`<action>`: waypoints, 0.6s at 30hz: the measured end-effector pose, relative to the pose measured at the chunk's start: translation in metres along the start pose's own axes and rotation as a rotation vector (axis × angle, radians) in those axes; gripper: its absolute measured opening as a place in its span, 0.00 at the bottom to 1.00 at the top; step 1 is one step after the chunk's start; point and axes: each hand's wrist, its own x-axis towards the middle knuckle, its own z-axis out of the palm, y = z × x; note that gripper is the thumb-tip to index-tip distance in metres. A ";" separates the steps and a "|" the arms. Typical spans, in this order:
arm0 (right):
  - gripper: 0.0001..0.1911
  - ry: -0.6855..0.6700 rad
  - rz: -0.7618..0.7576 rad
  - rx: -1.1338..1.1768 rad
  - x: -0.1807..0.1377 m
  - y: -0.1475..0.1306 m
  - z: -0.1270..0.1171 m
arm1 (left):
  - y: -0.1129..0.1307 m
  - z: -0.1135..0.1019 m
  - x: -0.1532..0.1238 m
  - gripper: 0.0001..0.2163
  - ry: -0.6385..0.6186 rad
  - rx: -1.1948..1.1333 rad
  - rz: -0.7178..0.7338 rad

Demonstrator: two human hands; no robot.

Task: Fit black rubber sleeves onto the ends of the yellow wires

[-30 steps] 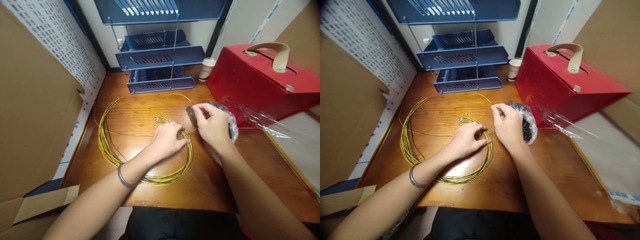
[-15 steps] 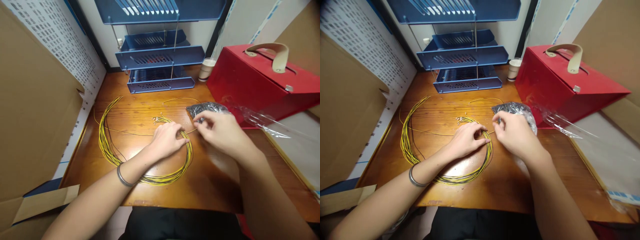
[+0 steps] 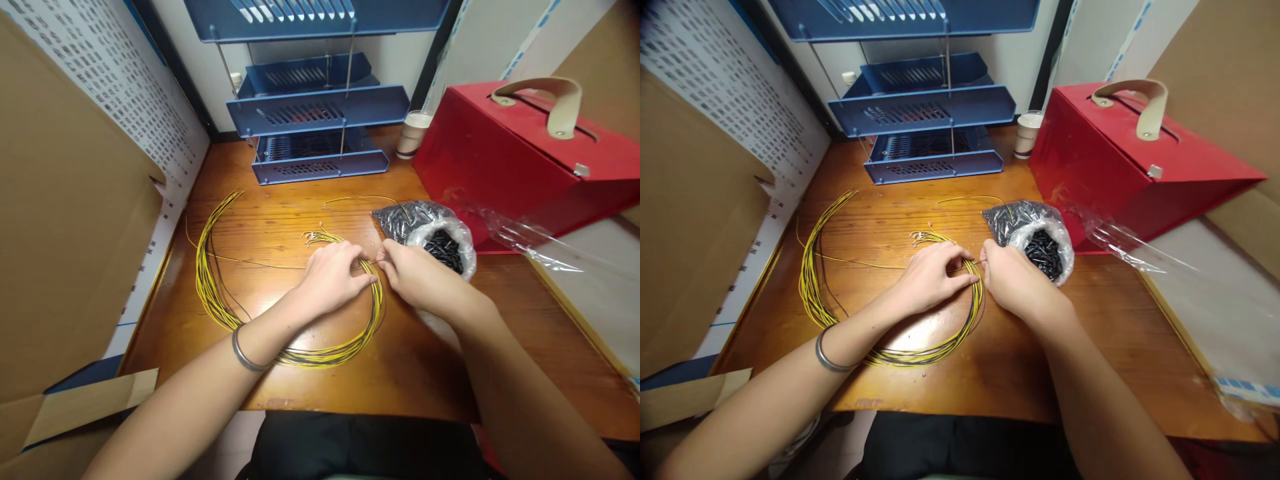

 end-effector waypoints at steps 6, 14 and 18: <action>0.06 0.282 0.082 0.101 -0.001 0.006 -0.014 | -0.001 0.001 0.000 0.16 0.002 -0.032 -0.006; 0.09 0.714 0.081 0.309 0.003 0.000 -0.017 | -0.003 0.002 0.001 0.14 0.017 -0.003 0.000; 0.12 0.474 -0.023 0.277 0.005 -0.002 -0.012 | -0.002 0.003 0.001 0.13 0.020 0.004 0.006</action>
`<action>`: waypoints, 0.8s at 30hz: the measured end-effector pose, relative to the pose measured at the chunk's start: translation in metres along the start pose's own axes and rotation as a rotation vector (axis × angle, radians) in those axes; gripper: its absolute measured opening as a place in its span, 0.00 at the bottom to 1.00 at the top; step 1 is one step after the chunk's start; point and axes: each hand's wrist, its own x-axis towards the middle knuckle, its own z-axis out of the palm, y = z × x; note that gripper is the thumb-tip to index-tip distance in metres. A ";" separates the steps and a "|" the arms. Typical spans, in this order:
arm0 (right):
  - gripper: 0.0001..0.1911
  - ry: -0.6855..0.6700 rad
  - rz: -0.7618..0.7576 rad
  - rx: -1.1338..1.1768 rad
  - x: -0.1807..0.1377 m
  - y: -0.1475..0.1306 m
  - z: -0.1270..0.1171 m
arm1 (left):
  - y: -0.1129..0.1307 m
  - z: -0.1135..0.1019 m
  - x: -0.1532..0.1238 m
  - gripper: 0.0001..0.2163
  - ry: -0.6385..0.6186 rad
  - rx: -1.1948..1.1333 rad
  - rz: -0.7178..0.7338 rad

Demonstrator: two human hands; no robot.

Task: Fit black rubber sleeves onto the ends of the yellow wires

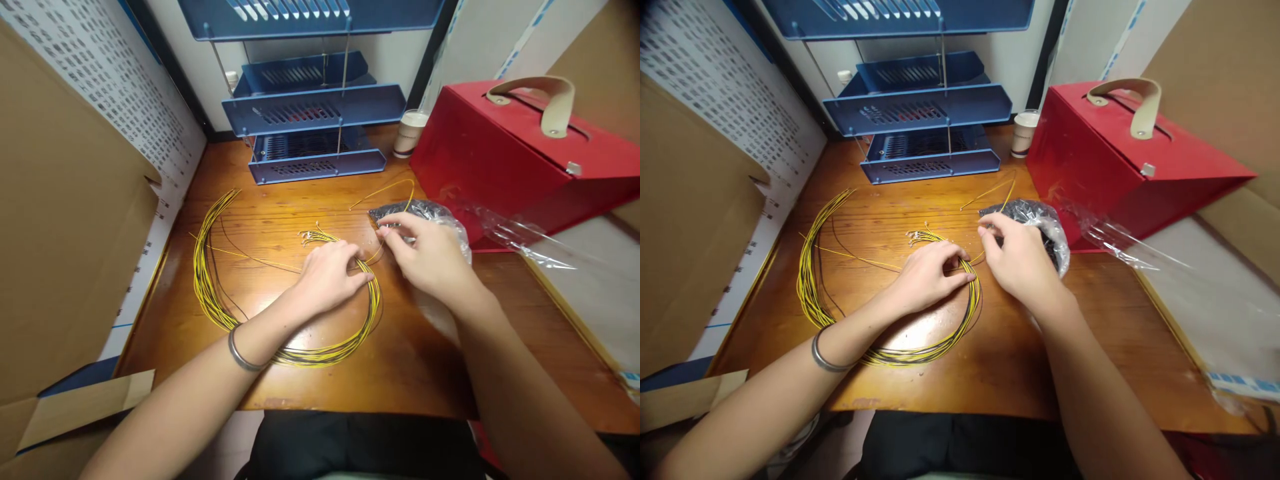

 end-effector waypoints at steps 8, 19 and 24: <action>0.15 -0.046 -0.022 -0.031 0.001 0.002 0.003 | -0.001 0.000 -0.001 0.13 0.012 0.002 0.002; 0.11 0.055 -0.037 0.437 -0.004 -0.015 0.004 | 0.002 0.001 0.006 0.13 0.047 -0.048 0.028; 0.12 0.012 -0.036 0.459 -0.004 -0.014 0.000 | -0.002 0.006 0.009 0.12 0.095 -0.169 0.006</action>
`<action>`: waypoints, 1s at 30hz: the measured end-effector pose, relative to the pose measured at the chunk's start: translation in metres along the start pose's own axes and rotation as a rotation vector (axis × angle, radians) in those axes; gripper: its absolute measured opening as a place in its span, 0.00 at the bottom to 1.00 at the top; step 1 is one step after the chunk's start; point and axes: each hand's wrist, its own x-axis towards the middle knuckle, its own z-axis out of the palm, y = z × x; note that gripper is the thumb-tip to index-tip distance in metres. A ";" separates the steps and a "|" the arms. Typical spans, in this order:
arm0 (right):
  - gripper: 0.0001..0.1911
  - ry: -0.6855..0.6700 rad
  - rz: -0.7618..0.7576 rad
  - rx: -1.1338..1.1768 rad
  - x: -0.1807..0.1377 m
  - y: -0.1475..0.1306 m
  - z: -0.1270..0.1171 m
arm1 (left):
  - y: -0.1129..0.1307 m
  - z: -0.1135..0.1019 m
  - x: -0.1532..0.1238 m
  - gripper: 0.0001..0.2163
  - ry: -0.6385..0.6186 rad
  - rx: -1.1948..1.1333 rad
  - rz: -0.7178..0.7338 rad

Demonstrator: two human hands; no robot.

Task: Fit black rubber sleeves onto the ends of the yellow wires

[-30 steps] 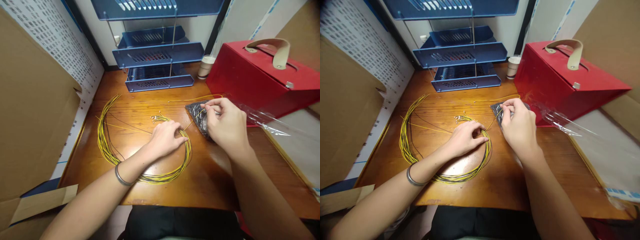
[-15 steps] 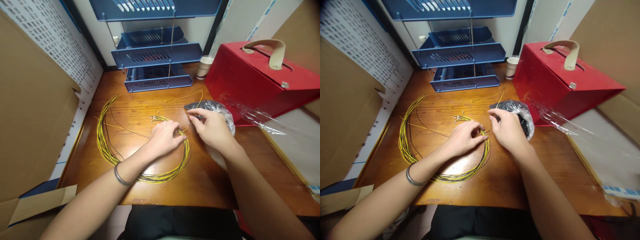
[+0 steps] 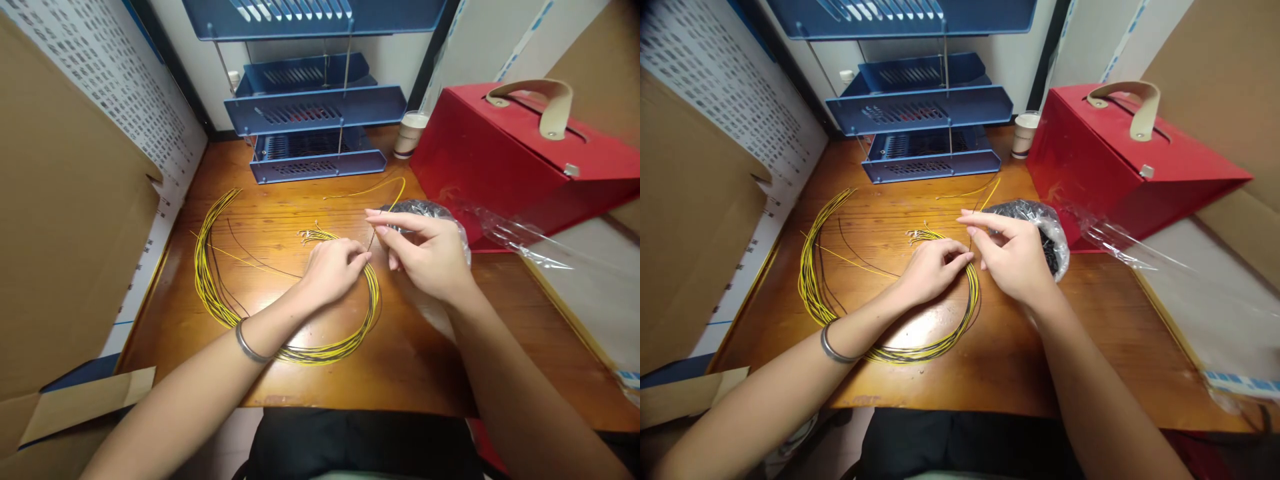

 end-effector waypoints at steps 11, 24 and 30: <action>0.21 -0.518 0.031 -0.361 0.002 0.004 -0.005 | -0.003 0.000 -0.002 0.11 0.030 -0.032 -0.008; 0.17 0.175 0.024 -0.344 0.003 0.013 -0.001 | 0.004 -0.004 -0.002 0.10 -0.074 0.096 -0.030; 0.18 -0.143 0.040 -0.399 0.004 0.012 -0.003 | 0.001 -0.003 -0.002 0.08 -0.043 0.059 -0.005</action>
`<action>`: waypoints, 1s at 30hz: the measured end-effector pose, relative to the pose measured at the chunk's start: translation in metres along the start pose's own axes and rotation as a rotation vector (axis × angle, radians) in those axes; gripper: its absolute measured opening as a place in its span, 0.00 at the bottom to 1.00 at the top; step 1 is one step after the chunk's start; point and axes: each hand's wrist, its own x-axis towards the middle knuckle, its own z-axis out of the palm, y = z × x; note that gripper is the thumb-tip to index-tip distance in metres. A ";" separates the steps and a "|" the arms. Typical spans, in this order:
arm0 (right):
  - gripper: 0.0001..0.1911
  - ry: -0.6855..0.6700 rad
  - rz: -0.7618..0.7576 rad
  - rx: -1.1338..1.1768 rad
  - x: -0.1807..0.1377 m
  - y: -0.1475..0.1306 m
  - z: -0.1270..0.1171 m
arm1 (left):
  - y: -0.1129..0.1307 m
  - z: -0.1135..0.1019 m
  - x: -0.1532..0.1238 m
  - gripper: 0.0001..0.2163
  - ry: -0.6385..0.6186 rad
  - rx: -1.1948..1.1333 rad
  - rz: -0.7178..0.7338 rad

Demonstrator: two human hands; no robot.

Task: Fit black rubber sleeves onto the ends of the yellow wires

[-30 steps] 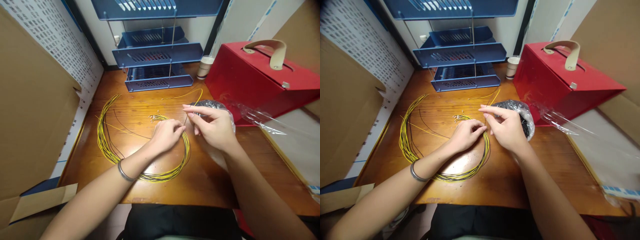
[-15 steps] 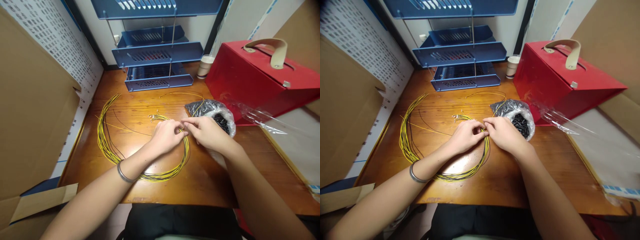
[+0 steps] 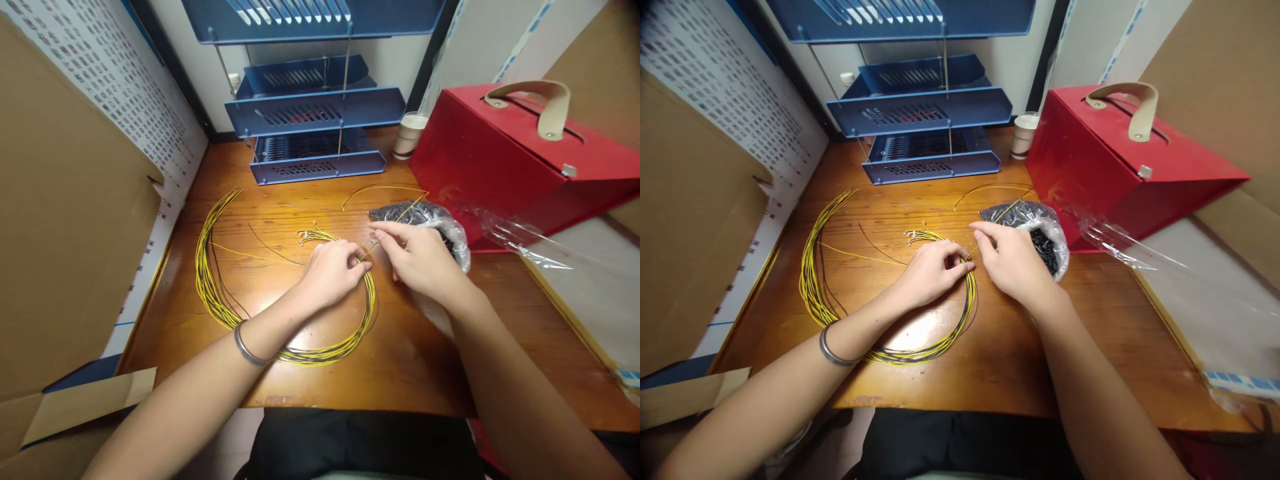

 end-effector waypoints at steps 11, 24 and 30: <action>0.14 -0.149 -0.044 -0.065 -0.002 0.001 0.001 | 0.000 0.002 0.000 0.08 0.001 -0.013 -0.012; 0.18 -0.005 0.030 0.006 0.000 0.005 0.005 | -0.001 0.001 0.000 0.08 -0.002 0.008 -0.017; 0.15 0.144 0.075 0.203 0.002 0.006 0.007 | 0.000 0.002 -0.001 0.09 0.006 0.001 -0.041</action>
